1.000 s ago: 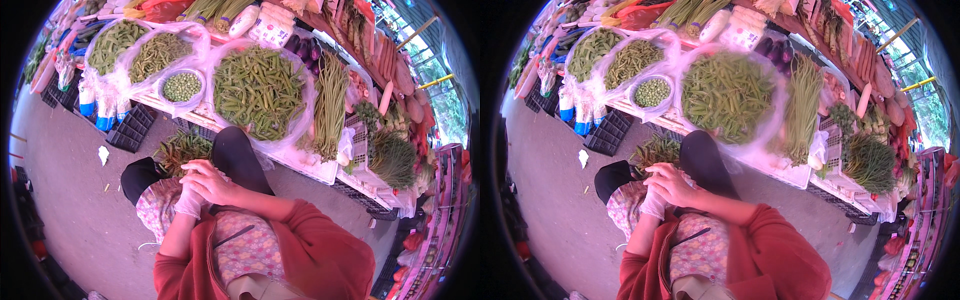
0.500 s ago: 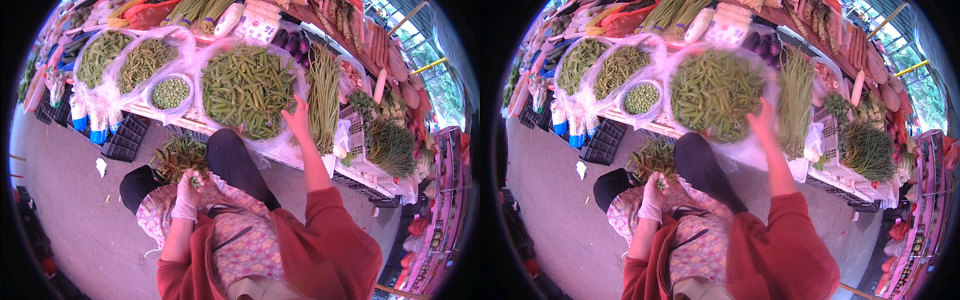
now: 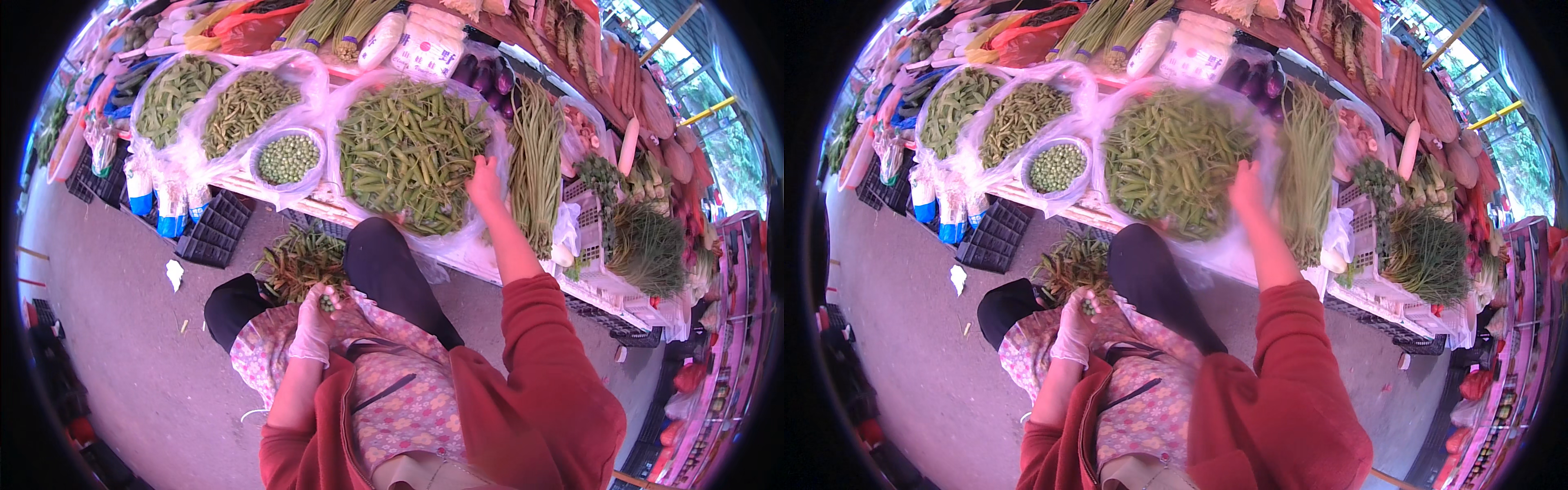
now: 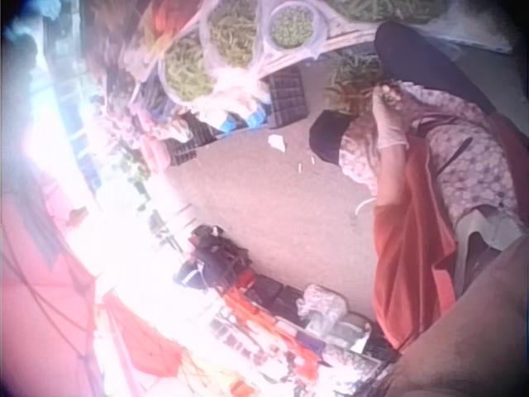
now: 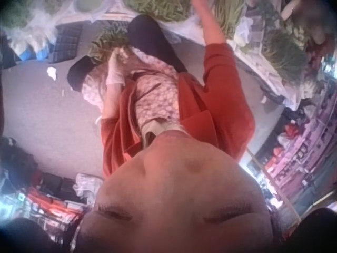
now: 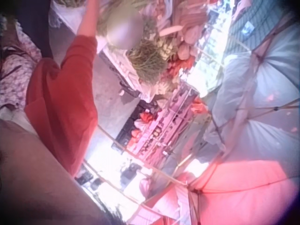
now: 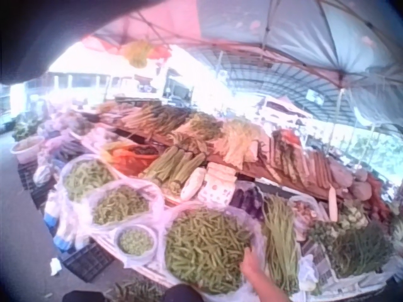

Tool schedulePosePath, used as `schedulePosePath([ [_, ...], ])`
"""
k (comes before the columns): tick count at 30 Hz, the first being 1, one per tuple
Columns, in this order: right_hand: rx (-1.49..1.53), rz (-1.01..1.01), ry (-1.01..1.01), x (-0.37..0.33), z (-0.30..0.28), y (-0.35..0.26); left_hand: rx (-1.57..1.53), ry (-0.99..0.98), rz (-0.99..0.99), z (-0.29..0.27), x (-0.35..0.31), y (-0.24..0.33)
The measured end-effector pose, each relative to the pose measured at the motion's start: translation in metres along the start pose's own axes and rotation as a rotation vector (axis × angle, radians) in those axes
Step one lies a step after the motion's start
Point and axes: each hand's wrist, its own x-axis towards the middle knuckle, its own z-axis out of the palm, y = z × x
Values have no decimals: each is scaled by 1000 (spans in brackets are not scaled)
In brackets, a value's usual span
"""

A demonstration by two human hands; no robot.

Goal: The person sits at a market stall and repeatedly picks green beans, snaps off the ends, and shells them by hand. The shelled beans are placed into a plastic bag, and the discarded pods are gathered and moved aside.

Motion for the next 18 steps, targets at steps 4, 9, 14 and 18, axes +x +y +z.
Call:
schedulePosePath([
  [4,354,183,-117,14,10,16,-25,-11,-16,2,0,0],
  [9,1013,340,-363,18,11,24,-47,6,-3,4,1,1],
  [14,1209,425,-295,15,-5,7,-56,-24,6,2,0,3],
  [18,1281,333,-255,25,-39,-13,-36,2,-13,3,0,4],
])
